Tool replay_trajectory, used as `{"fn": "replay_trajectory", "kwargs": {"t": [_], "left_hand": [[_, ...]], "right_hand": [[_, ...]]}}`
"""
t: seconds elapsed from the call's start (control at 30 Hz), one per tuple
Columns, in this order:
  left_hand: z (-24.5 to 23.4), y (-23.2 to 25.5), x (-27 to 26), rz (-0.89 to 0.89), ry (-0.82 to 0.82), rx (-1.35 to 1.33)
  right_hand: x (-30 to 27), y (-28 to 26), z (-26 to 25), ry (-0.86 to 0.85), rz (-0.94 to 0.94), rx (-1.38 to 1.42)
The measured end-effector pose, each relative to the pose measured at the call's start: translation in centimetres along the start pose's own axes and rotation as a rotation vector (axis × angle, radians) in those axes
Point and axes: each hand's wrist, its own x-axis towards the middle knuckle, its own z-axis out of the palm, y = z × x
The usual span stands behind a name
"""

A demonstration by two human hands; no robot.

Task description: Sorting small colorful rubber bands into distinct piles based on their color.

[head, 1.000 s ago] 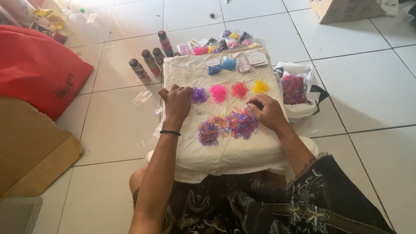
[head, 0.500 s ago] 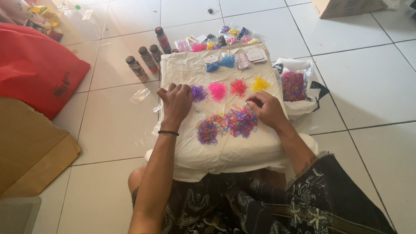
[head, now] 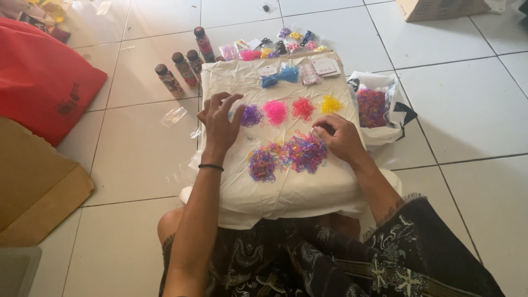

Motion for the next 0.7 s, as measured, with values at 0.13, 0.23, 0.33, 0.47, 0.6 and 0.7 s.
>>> {"fn": "replay_trajectory", "kwargs": {"t": [0.13, 0.23, 0.33, 0.47, 0.6, 0.7], "left_hand": [[0.8, -2.1, 0.9, -0.072, 0.119, -0.089], [1.5, -3.1, 1.5, -0.188, 0.314, -0.087], [1.9, -3.7, 1.0, -0.203, 0.439, -0.008], [2.1, -3.8, 0.5, -0.189, 0.49, 0.021], [1.3, -2.9, 0.0, -0.131, 0.479, 0.013], [0.7, -2.7, -0.1, -0.156, 0.437, -0.005]], "right_hand": [[-0.1, 0.5, 0.2, -0.021, -0.015, -0.022], [0.0, 0.6, 0.1, -0.001, 0.011, -0.019], [0.0, 0.9, 0.1, 0.003, 0.094, 0.063], [2.3, -1.5, -0.1, -0.005, 0.045, 0.058], [4.9, -5.8, 2.2, -0.245, -0.213, -0.05], [6.3, -9.1, 3.3, -0.539, -0.221, -0.188]]}}
